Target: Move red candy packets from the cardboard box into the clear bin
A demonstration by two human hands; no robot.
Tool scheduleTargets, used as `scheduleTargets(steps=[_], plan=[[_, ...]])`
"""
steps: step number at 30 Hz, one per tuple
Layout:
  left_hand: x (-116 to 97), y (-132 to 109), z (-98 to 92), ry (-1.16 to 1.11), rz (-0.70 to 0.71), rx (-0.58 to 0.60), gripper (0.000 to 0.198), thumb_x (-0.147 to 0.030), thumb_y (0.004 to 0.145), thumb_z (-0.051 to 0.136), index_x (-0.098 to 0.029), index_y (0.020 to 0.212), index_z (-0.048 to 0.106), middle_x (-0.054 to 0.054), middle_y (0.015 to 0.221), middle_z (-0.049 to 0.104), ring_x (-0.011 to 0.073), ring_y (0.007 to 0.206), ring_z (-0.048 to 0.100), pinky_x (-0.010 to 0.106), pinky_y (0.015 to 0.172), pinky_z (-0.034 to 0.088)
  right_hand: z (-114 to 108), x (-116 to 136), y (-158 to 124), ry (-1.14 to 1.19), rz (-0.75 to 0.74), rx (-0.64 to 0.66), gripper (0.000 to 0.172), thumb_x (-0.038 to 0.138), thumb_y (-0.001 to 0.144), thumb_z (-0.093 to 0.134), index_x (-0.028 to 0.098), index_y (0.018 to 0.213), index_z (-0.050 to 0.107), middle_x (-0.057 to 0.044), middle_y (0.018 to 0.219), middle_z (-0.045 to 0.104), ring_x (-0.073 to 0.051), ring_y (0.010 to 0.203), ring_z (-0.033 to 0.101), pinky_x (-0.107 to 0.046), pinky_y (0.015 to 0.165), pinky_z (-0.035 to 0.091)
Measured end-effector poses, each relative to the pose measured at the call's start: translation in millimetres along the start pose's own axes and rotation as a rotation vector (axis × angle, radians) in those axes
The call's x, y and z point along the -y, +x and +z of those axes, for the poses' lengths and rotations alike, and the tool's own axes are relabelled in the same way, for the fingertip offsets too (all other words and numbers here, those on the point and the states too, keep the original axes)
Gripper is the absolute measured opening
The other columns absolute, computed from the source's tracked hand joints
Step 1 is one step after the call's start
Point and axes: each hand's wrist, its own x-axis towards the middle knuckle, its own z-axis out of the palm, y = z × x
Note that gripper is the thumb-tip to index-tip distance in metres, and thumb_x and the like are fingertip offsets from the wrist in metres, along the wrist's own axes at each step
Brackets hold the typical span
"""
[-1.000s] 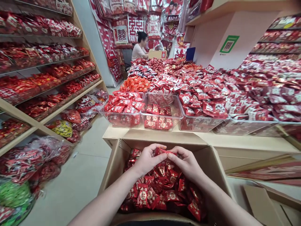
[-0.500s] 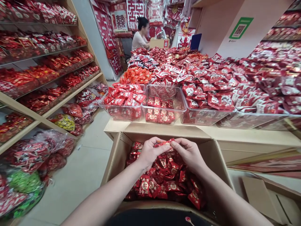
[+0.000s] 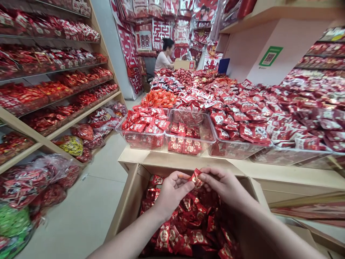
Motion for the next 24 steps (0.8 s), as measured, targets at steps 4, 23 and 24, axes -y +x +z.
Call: scheduleTargets(steps=[4, 23, 24], plan=[[-6.4, -1.8, -1.8, 0.028, -0.049, -0.006, 0.018, -0.025, 0.074, 0.055, -0.016, 0.088, 0.049, 0.001, 0.071, 0.060, 0.0097, 0.060, 0.056, 0.021, 0.054, 0.042, -53.2, 42.0, 67.6, -0.328, -0.248, -0.258, 0.019, 0.030, 0.077, 0.047, 0.016, 0.084, 0.058, 0.001, 0.060, 0.054, -0.009, 0.052, 0.048, -0.020, 0.050, 0.039], [7.2, -0.8, -12.0, 0.278, -0.225, 0.158, 0.020, -0.031, 0.067, 0.056, -0.016, 0.077, 0.051, -0.002, 0.056, 0.050, 0.0092, 0.052, 0.046, 0.020, 0.050, 0.033, -40.9, -44.1, 270.1, -1.184, 0.143, 0.041, 0.023, 0.029, 0.081, 0.048, 0.012, 0.095, 0.055, -0.006, 0.095, 0.057, -0.015, 0.084, 0.055, -0.033, 0.074, 0.044], [7.0, -1.3, -12.1, 0.291, -0.224, 0.172, 0.019, -0.031, 0.067, 0.056, -0.016, 0.078, 0.052, -0.002, 0.056, 0.050, 0.0092, 0.052, 0.045, 0.020, 0.050, 0.034, -40.7, -45.3, 269.8, -1.198, 0.128, 0.027, 0.021, 0.026, 0.080, 0.048, 0.011, 0.092, 0.057, -0.007, 0.093, 0.059, -0.016, 0.084, 0.056, -0.031, 0.074, 0.044]])
